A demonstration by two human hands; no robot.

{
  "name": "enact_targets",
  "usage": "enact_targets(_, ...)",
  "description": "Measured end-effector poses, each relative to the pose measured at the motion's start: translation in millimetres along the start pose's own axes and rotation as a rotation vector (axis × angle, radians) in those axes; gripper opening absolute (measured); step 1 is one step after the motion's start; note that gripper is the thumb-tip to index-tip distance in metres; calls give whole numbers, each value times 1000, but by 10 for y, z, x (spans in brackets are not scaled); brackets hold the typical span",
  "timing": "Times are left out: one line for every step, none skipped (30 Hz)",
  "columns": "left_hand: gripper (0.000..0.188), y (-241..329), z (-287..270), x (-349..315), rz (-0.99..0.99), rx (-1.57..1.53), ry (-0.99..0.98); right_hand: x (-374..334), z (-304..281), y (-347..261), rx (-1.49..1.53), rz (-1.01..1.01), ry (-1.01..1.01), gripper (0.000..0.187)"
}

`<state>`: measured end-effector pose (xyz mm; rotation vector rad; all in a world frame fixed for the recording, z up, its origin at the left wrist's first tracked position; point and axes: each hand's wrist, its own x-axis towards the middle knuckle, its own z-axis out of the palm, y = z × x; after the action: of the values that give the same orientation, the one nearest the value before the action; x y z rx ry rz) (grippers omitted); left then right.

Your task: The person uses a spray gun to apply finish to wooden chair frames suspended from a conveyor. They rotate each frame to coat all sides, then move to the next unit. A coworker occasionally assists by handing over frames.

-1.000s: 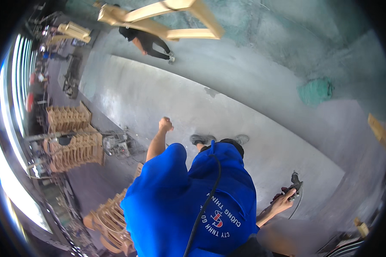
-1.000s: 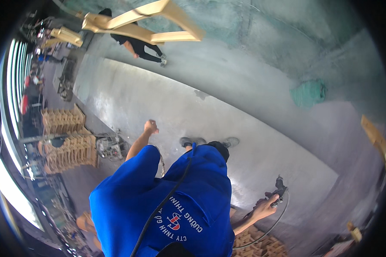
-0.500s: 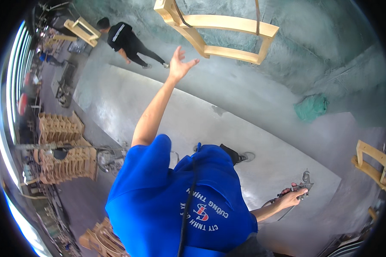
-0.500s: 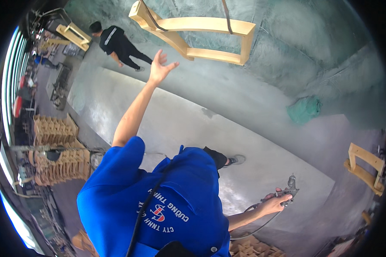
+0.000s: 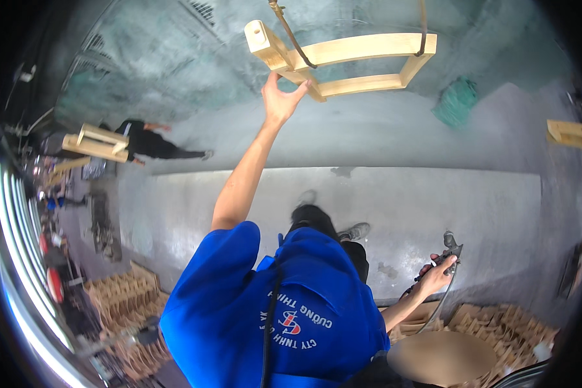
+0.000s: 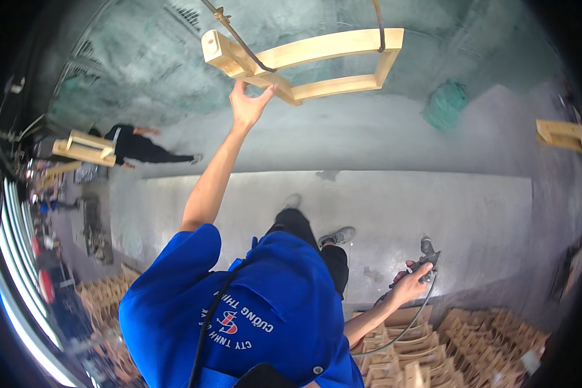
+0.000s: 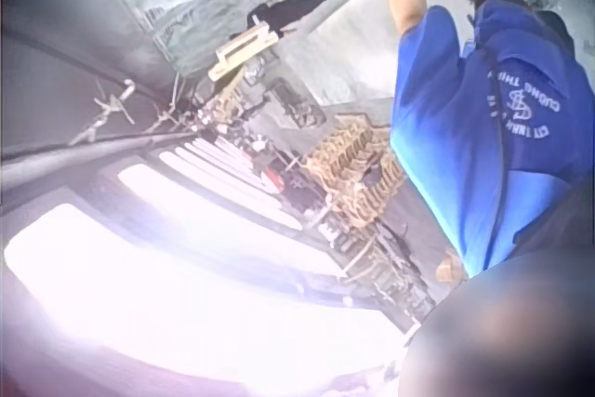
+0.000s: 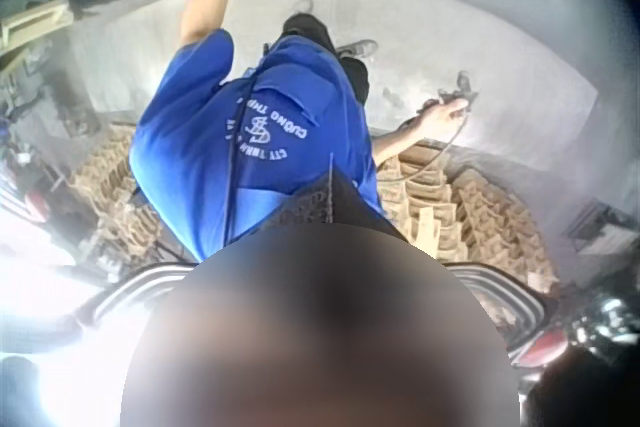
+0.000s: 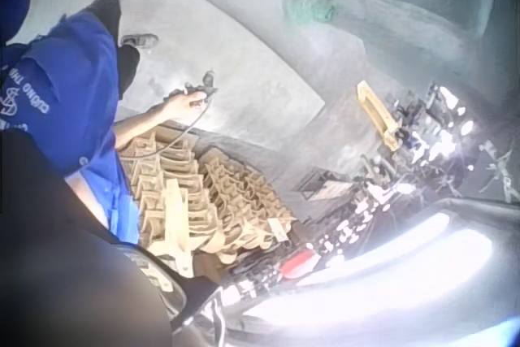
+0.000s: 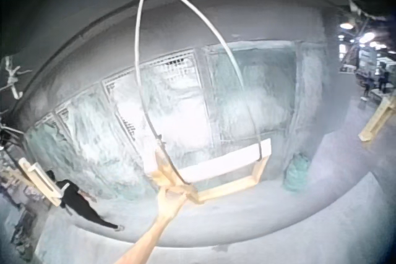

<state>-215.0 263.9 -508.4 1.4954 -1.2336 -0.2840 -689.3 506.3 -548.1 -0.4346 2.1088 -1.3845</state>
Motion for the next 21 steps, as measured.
enact_targets(59,-41,22,47,47,-5,-17,-145,60,38,24,-44,12,52)
enact_targets(58,-87,42,113,124,-22,-43,-311,136,72,30,-60,12,51)
enact_targets(58,-141,57,191,97,-43,-80,-531,225,120,29,-35,33,50)
enact_targets(58,-189,63,256,92,-69,-127,-772,338,166,27,-14,51,50)
enact_targets(58,-236,69,318,52,-74,-178,-1004,442,193,7,-10,60,48)
enact_targets(59,-273,81,380,141,-103,-201,-1233,531,205,-40,14,58,46)
enact_targets(59,-300,98,439,194,-113,-214,-1466,602,214,-103,82,68,44)
enact_targets(60,-319,96,470,223,-108,-235,-1707,690,249,-78,36,65,43)
enact_targets(60,-324,86,481,222,-132,-249,-1924,784,268,-36,-7,50,42)
enact_targets(60,-318,71,508,232,-144,-271,-2156,841,273,-23,15,15,41)
enact_targets(60,-295,55,508,271,-164,-292,-2363,882,298,-45,4,27,40)
enact_targets(60,-274,24,503,282,-177,-319,-2583,875,324,-96,-20,-19,40)
enact_targets(59,-243,-16,492,274,-170,-342,-2772,888,355,-143,-12,-51,39)
enact_targets(59,-214,-66,464,291,-167,-365,-2992,900,415,-138,-59,-71,38)
enact_targets(59,-188,-132,406,298,-147,-382,-3185,880,478,-156,-71,-119,37)
enact_targets(56,-150,-182,337,313,-160,-399,-3345,836,537,-216,-129,-167,36)
enact_targets(56,-113,-238,249,296,-172,-439,-3492,786,598,-269,-179,-221,37)
enact_targets(55,-66,-285,151,277,-168,-475,-3621,744,666,-310,-180,-208,40)
enact_targets(55,-18,-335,57,263,-160,-509,-3733,698,717,-296,-196,-222,41)
enact_targets(52,39,-383,-52,289,-203,-518,-3840,642,767,-277,-212,-235,42)
enact_targets(48,103,-436,-157,246,-258,-533,-3951,601,817,-251,-223,-245,44)
